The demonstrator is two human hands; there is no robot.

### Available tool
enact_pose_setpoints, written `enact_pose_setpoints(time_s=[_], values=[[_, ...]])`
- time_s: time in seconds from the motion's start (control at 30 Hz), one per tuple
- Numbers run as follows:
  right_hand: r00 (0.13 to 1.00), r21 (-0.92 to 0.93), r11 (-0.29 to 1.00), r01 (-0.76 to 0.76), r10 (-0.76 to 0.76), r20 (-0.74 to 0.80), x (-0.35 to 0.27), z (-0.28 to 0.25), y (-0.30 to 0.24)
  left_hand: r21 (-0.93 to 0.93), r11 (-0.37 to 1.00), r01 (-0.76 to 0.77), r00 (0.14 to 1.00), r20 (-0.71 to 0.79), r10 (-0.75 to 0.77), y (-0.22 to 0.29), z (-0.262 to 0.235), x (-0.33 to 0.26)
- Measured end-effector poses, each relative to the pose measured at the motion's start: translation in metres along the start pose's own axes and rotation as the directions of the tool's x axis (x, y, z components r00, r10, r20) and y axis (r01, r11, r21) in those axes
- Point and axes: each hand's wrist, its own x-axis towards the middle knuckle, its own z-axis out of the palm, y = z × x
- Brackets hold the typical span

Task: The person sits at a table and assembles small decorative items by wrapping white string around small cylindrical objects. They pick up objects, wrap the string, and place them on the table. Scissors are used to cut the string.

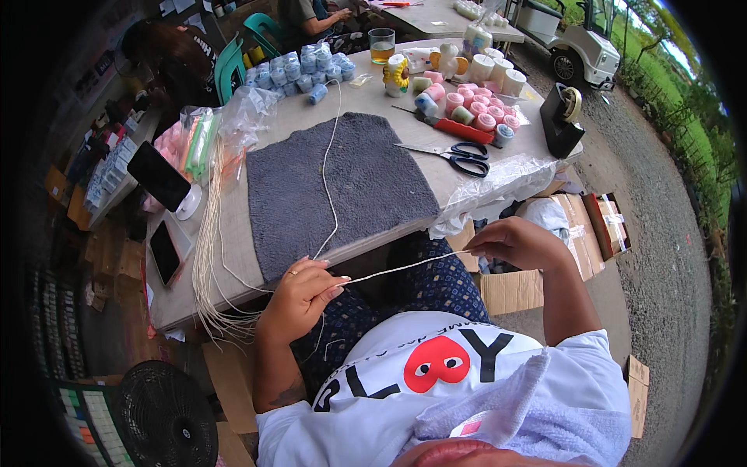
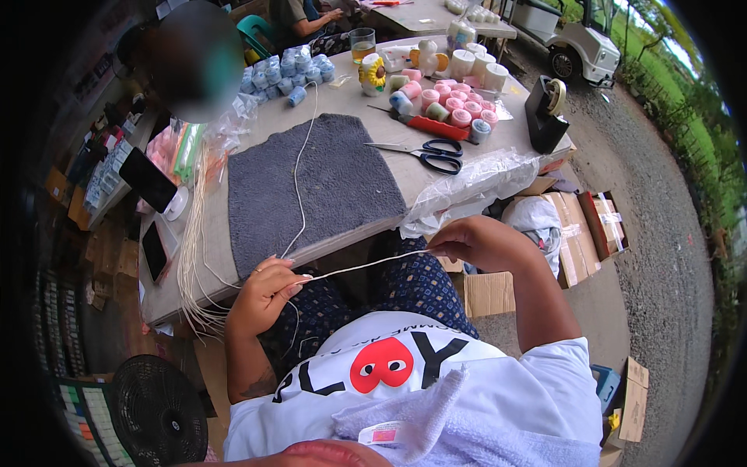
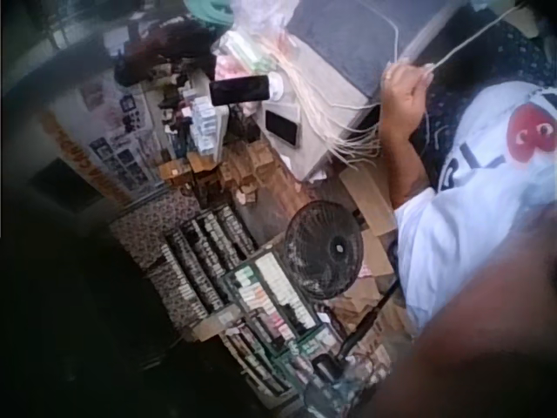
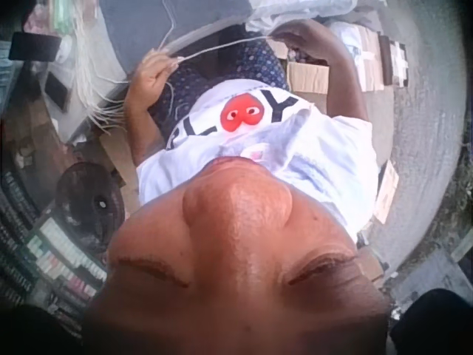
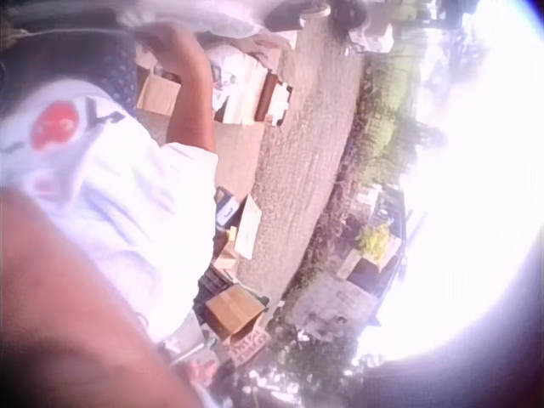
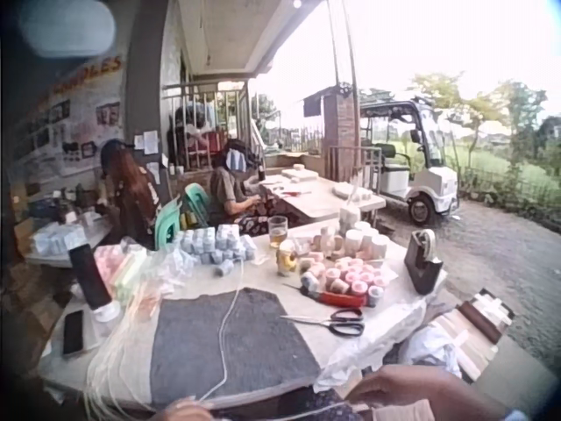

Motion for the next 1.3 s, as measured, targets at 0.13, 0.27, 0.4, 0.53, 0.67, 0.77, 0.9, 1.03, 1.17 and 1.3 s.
enact_pose_setpoints(time_s=[0.13, 0.27, 0.4, 0.53, 0.67, 0.77, 0.9, 1.03, 1.17, 1.3], values=[[0.990, 0.018, 0.997, -0.073, 0.074, -0.117, -0.011, 0.008, -0.013, 0.161, 0.985, -0.064, 0.998, 0.021, 0.061, 0.014, 0.015, 0.005], [0.971, -0.142, 0.965, 0.220, -0.231, -0.062, 0.017, 0.058, -0.032, 0.101, 0.977, -0.186, 0.982, 0.033, 0.183, 0.040, 0.040, 0.025], [0.910, -0.121, 0.914, 0.388, -0.400, -0.104, 0.034, 0.082, -0.042, 0.055, 0.977, -0.204, 0.979, 0.034, 0.202, 0.032, 0.056, 0.031], [0.945, -0.032, 0.957, 0.287, -0.288, -0.153, 0.022, 0.066, -0.025, -0.034, 0.995, -0.089, 0.996, -0.011, 0.088, 0.023, 0.040, 0.024], [0.986, -0.008, 0.991, 0.134, -0.134, -0.103, 0.008, 0.035, -0.014, -0.155, 0.982, 0.108, 0.993, 0.067, -0.099, 0.012, 0.033, 0.013], [0.985, -0.024, 0.988, 0.152, -0.154, -0.081, 0.016, 0.037, -0.017, -0.122, 0.992, 0.036, 0.999, 0.032, -0.032, 0.020, 0.041, 0.020], [0.934, -0.031, 0.935, 0.353, -0.354, -0.047, 0.034, 0.063, -0.030, -0.241, 0.970, 0.033, 0.993, 0.114, -0.006, 0.032, 0.071, 0.042], [0.904, -0.035, 0.904, 0.426, -0.426, -0.008, 0.039, 0.065, -0.025, -0.209, 0.977, 0.050, 0.995, 0.099, -0.029, 0.023, 0.077, 0.042], [0.958, 0.023, 0.960, 0.280, -0.278, -0.067, 0.021, 0.049, -0.004, -0.260, 0.966, 0.008, 1.000, -0.003, -0.009, 0.021, 0.079, 0.040], [0.997, 0.271, 0.962, 0.030, -0.011, -0.073, -0.003, 0.016, 0.027, -0.272, 0.949, 0.161, 0.978, -0.082, -0.190, 0.029, 0.071, 0.041]])
